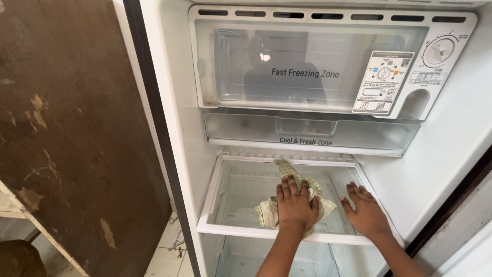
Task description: The person cleans the interior shelves and glass panels of a refrigerator with a cloth.
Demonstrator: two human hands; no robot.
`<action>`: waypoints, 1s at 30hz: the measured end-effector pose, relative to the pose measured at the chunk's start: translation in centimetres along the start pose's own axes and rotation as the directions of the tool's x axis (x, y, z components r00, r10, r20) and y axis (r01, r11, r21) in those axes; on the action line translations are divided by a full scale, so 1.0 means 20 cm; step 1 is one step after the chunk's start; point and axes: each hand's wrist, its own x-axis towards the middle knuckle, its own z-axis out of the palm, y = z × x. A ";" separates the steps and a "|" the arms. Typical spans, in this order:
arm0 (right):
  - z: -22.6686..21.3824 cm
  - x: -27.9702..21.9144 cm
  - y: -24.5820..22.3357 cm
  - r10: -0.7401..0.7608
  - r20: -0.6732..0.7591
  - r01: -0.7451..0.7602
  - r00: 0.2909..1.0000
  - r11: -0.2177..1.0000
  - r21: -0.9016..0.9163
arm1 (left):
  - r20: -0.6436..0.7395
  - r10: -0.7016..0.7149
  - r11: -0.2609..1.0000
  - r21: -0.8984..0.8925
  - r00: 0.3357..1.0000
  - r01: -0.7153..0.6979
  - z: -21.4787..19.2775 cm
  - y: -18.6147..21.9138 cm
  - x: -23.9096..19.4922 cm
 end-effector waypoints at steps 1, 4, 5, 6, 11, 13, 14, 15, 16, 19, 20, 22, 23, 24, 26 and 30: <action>0.00 0.00 0.00 0.000 0.000 0.000 1.000 1.000 0.000 | 0.000 0.000 1.000 0.000 1.000 0.000 0.00 0.00 0.00; -0.01 -0.01 -0.01 0.012 0.002 -0.012 1.000 1.000 0.010 | -0.006 0.001 1.000 -0.003 1.000 -0.001 0.01 0.00 0.00; -0.01 -0.01 -0.01 0.019 0.006 -0.019 1.000 1.000 0.007 | -0.009 0.002 1.000 -0.002 1.000 -0.002 0.01 0.00 0.00; -0.02 -0.01 -0.02 0.026 0.011 -0.026 1.000 1.000 0.004 | -0.012 0.002 1.000 -0.002 1.000 -0.002 0.01 0.00 0.00; -0.01 -0.01 -0.01 0.026 0.006 -0.026 1.000 1.000 0.011 | -0.014 0.006 1.000 -0.006 1.000 -0.006 0.02 -0.01 0.01; -0.01 -0.01 -0.01 0.029 0.008 -0.029 1.000 0.999 0.020 | -0.024 0.008 1.000 -0.015 1.000 -0.008 0.03 -0.01 0.01; -0.01 -0.01 -0.01 0.023 0.004 -0.023 1.000 1.000 0.019 | -0.031 0.011 1.000 -0.009 0.999 -0.011 0.03 -0.01 0.02; -0.01 -0.01 -0.01 0.018 0.000 -0.018 1.000 1.000 0.018 | -0.037 0.014 1.000 -0.003 0.999 -0.015 0.04 -0.01 0.02; -0.01 -0.01 -0.01 0.018 0.000 -0.018 1.000 1.000 0.018 | -0.037 0.015 1.000 -0.003 0.999 -0.015 0.04 -0.01 0.02; -0.02 -0.01 -0.01 0.017 0.007 -0.017 1.000 1.000 0.025 | -0.058 0.017 1.000 -0.008 0.998 -0.018 0.05 -0.02 0.02; -0.02 -0.01 -0.01 0.008 0.000 -0.008 1.000 1.000 0.030 | -0.062 0.019 1.000 -0.009 0.998 -0.020 0.06 -0.02 0.02; -0.02 -0.01 -0.01 -0.001 -0.006 0.001 1.000 0.999 0.035 | -0.066 0.020 1.000 -0.011 0.998 -0.021 0.06 -0.02 0.02; -0.02 -0.01 -0.01 0.003 -0.005 -0.003 1.000 0.999 0.035 | -0.058 0.019 1.000 -0.013 0.998 -0.020 0.05 -0.01 0.02; -0.02 -0.01 -0.01 0.008 -0.003 -0.008 1.000 0.999 0.036 | -0.051 0.017 1.000 -0.015 0.999 -0.018 0.04 -0.01 0.01; -0.01 -0.01 -0.01 0.004 -0.004 -0.004 1.000 1.000 0.028 | -0.046 0.016 1.000 -0.014 0.999 -0.017 0.04 -0.01 0.01; -0.01 -0.01 -0.01 -0.003 -0.007 0.003 1.000 1.000 0.013 | -0.016 0.012 1.000 -0.013 1.000 -0.012 0.02 -0.01 0.01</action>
